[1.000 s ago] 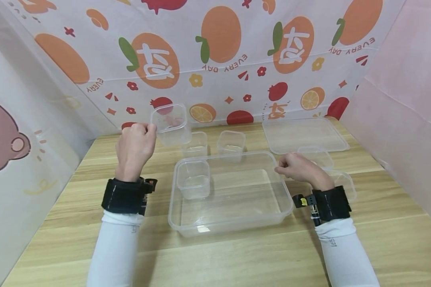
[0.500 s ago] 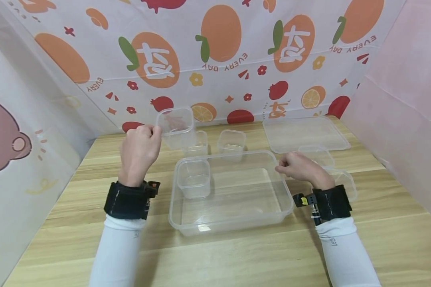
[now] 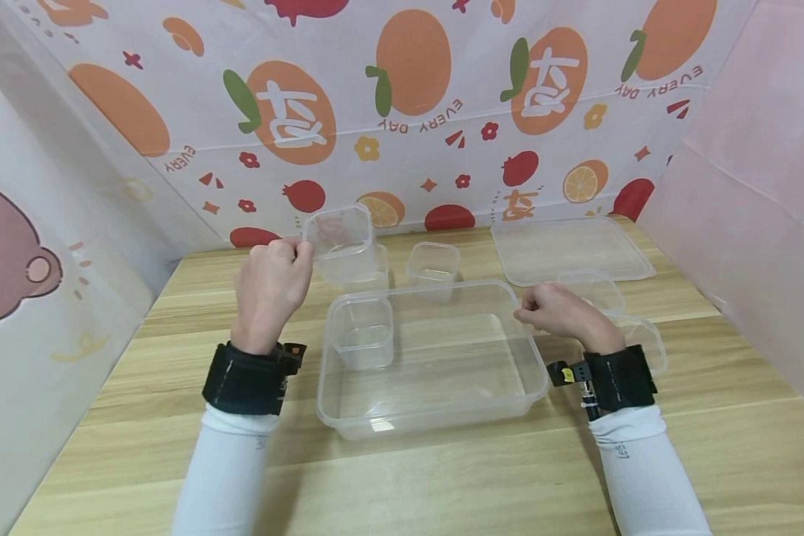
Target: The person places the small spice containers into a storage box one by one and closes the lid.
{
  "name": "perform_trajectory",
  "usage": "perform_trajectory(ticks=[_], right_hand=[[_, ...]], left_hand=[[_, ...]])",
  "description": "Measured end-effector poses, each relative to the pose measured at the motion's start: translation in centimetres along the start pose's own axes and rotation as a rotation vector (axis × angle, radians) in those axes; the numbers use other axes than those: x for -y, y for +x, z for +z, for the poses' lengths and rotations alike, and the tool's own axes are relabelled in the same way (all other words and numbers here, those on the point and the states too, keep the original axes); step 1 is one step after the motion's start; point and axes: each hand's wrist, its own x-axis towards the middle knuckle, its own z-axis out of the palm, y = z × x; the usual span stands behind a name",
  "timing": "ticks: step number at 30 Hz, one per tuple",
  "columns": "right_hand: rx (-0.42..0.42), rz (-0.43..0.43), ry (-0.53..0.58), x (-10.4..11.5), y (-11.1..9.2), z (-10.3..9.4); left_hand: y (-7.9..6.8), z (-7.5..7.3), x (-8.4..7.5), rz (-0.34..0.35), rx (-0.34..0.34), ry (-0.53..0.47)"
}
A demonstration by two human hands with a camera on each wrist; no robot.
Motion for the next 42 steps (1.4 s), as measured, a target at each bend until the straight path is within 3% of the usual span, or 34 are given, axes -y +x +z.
perform_trajectory(ticks=[28,42], right_hand=[[-0.002,-0.002,-0.007,0.1,0.1,-0.2],[-0.010,-0.021,-0.004,0.1,0.0,-0.1]], left_hand=[[-1.2,1.2,-1.9,0.053,0.037,-0.021],[-1.6,2.7,-3.1,0.100,0.063,0.007]])
